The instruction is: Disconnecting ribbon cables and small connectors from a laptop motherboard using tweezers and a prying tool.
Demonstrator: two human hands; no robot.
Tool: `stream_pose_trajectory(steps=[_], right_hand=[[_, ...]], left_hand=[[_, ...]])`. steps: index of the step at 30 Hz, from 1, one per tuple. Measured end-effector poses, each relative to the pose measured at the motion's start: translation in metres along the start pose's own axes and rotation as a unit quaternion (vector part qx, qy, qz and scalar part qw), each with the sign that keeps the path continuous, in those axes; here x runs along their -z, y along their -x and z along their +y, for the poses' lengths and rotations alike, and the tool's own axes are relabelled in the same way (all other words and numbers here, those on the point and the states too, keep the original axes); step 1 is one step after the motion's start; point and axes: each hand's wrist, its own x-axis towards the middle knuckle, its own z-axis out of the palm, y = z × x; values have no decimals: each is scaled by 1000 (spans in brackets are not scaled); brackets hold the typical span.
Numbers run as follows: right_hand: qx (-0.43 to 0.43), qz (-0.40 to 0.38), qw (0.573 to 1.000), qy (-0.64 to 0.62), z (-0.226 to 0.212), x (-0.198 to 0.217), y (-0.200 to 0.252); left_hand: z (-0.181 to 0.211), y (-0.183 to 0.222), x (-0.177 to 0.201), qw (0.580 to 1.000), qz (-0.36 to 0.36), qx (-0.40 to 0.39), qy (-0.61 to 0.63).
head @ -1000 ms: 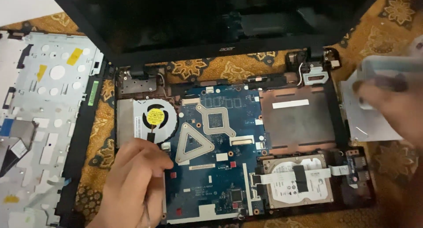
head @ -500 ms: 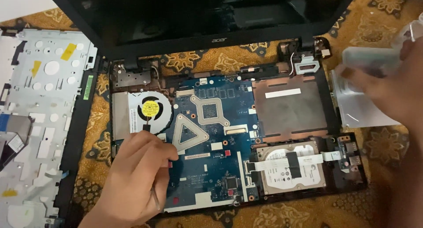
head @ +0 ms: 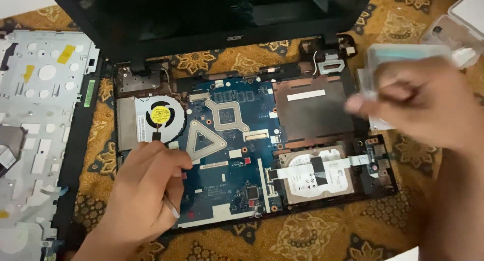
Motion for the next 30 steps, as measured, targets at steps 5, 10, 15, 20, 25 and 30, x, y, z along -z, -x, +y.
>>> stream_pose_trajectory(steps=[5,10,15,20,25,30], right_hand=[[-11,-143,989,-47,-9,-12,-2],[-84,-256,962,-51,-18,-19,-3],[-77,-285,955,-25,-23,-31,-7],[-90,-281,954,-51,-19,-30,-9],[-109,-290,950,-33,-20,-29,-10],[-106,-305,945,-56,-15,-25,-8]], left_hand=[[3,-2,2,1000,7,-16,-15],[-2,5,-3,1000,8,-6,-5],[4,0,1,1000,15,-20,-7],[5,-1,2,999,15,-28,-17],[-3,6,-5,999,8,-35,-36],[4,0,-1,998,14,-32,-47]])
